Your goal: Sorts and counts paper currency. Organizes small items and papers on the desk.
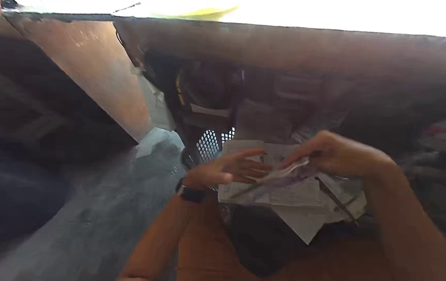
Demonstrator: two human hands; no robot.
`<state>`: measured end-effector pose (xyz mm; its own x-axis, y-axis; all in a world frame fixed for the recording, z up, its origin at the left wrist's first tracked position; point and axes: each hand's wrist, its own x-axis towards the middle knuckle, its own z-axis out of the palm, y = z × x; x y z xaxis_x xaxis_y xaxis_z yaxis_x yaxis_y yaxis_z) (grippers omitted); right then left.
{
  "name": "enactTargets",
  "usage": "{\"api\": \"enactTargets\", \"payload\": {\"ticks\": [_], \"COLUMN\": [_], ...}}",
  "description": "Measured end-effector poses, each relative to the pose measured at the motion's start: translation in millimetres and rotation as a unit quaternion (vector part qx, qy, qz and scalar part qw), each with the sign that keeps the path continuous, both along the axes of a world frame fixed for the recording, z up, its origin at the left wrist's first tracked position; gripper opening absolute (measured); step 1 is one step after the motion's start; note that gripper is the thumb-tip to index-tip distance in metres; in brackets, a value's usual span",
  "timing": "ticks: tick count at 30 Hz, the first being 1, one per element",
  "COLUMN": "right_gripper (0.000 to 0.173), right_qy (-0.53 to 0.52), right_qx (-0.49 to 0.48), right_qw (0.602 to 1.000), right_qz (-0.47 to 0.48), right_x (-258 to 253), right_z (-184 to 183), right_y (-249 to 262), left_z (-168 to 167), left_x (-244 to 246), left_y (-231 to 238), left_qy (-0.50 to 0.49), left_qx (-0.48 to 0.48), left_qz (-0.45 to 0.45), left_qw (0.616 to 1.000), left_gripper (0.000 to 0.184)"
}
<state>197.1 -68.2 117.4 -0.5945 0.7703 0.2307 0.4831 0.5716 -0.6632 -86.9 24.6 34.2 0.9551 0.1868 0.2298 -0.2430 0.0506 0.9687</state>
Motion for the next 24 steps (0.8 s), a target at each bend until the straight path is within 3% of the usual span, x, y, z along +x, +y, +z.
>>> {"api": "enactTargets", "payload": {"ticks": [2,5,7,10,12,18,20,24], "right_gripper": [0.026,0.022,0.017,0.043,0.044,0.043,0.040,0.029], "right_qy": [-0.044,-0.117,-0.078,-0.074,-0.122,-0.171,-0.168,-0.134], "right_qx": [-0.052,-0.106,-0.028,0.125,0.175,0.150,0.151,0.142], "right_qw": [0.997,0.987,0.994,0.974,0.953,0.950,0.950,0.961], "right_qz": [0.032,0.005,-0.065,-0.176,-0.216,-0.215,-0.214,-0.197], "right_x": [-23.5,-44.8,-46.4,-46.0,-51.6,-60.2,-59.9,-59.8], "right_z": [5.4,16.5,8.5,1.8,1.9,-8.9,-11.7,-14.3], "right_y": [9.3,14.7,13.2,1.6,-9.7,-19.4,-17.1,-10.1], "left_z": [5.1,2.0,3.4,-7.7,-16.8,-21.9,-26.6,-36.2], "left_x": [18.9,30.5,30.1,31.4,33.7,34.9,36.2,43.3], "left_y": [-18.6,-43.9,-55.1,-57.4,-53.0,-57.6,-59.7,-54.7], "left_qy": [0.040,0.044,0.064,0.038,0.016,0.004,-0.002,-0.015], "left_qx": [0.035,-0.068,-0.135,-0.205,-0.206,-0.186,-0.195,-0.248], "left_qz": [-0.005,0.010,0.070,0.088,0.072,0.100,0.106,0.071], "left_qw": [0.999,0.997,0.986,0.974,0.976,0.977,0.975,0.966], "left_gripper": [0.107,0.043,0.021,0.022,0.031,0.023,0.032,0.077]}}
